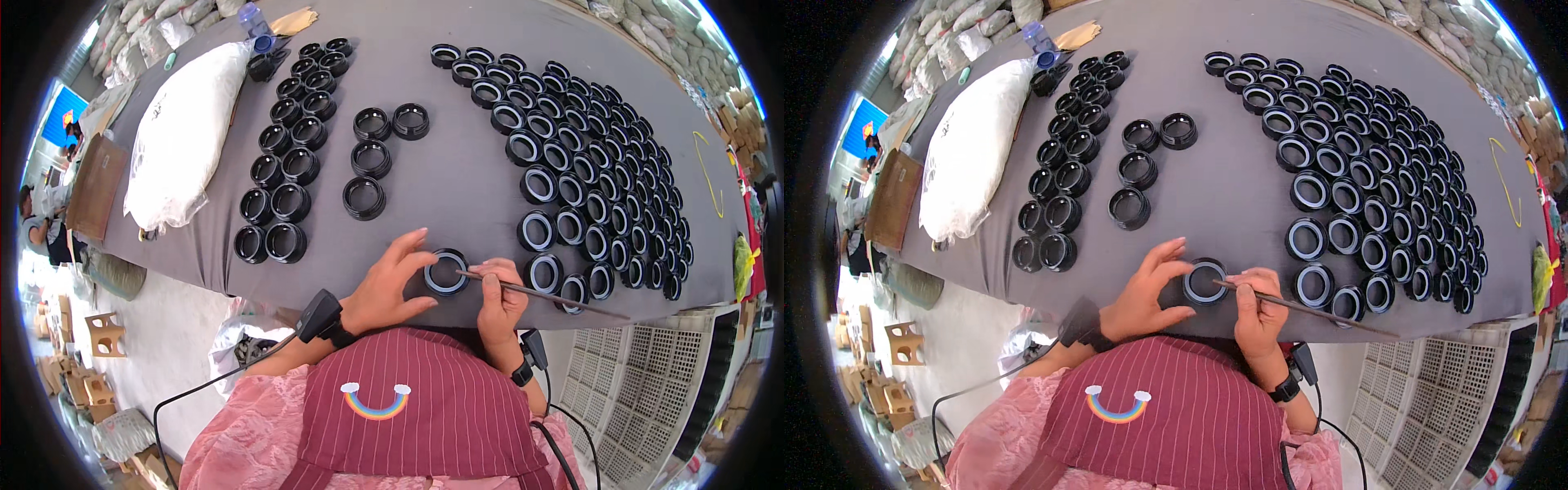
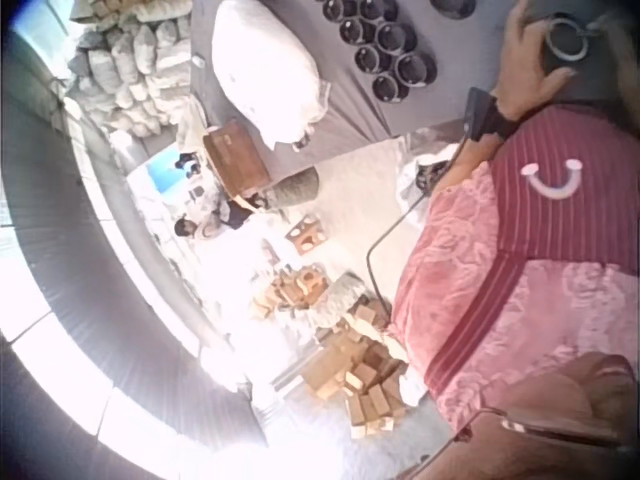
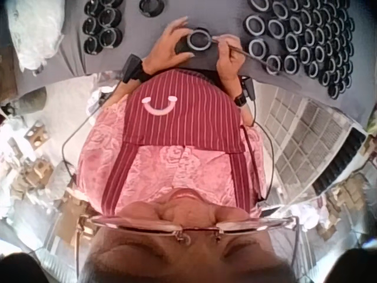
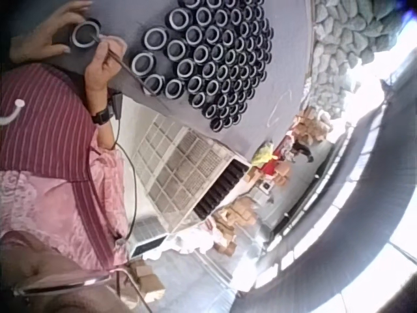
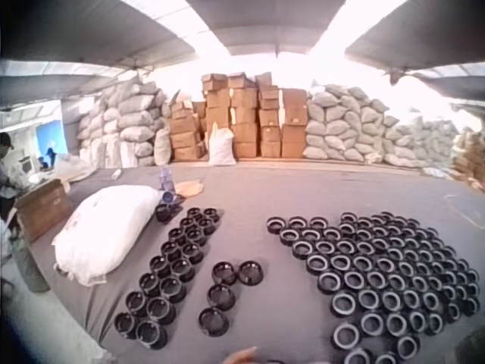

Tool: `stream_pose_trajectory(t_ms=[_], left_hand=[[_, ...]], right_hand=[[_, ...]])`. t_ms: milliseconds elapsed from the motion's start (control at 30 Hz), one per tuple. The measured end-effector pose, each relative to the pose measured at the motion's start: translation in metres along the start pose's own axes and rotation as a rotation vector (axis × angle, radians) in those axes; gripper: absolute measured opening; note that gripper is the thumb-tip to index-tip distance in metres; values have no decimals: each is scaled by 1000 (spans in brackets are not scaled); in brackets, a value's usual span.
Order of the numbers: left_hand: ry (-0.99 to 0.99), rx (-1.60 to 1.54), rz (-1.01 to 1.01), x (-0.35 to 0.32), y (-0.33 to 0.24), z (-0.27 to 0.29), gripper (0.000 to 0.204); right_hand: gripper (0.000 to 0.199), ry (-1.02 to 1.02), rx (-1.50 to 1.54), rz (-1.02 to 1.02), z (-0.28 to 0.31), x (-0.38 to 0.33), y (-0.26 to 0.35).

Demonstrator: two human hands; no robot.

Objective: The person is using a thin metal tool to scrape or clean the inner edges of black plastic ring products on a workshop table.

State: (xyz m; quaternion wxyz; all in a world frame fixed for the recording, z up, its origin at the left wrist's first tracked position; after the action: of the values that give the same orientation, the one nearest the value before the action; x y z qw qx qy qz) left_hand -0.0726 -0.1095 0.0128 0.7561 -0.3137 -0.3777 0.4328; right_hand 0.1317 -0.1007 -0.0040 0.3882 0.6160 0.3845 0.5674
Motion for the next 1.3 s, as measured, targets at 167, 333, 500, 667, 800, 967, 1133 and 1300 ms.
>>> stream_pose_trajectory(t_ms=[167, 333, 500, 667, 800, 967, 1133, 1300], left_hand=[[47, 158, -87, -6, -1, -1, 41], [7, 191, -128, -6, -2, -6, 34], [-21, 158, -134, -4, -2, -4, 30], [-14, 179, -168, -2, -2, -4, 26], [16, 208, -164, -3, 1, -8, 27], [34, 178, -146, -3, 0, -8, 29], [26, 199, -148, -3, -1, -8, 28], [13, 202, -147, -5, -1, -10, 26]], right_hand=[[6, 83, -240, 131, -6, -2, 4], [10, 81, -349, 229, -16, 1, 15], [14, 166, -400, 264, -19, 4, 18], [10, 325, -447, 310, -32, 6, 19], [9, 334, -390, 263, -36, 11, 16], [10, 246, -517, 272, -29, 19, 22], [9, 307, -573, 245, -23, 24, 33], [9, 415, -610, 200, -19, 23, 41]])
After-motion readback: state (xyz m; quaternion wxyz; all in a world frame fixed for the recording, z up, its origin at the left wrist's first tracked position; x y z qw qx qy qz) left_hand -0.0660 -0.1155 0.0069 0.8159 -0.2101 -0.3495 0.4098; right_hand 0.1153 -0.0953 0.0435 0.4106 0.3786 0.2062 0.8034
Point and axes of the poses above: each hand's wrist, its own x-axis towards the middle knuckle, its own z-axis out of the back of the hand, y = z × x, the point moved 5 cm from there along x, towards the middle knuckle, and after that the axes turned 1 degree about -y, right-handed, at the moved point
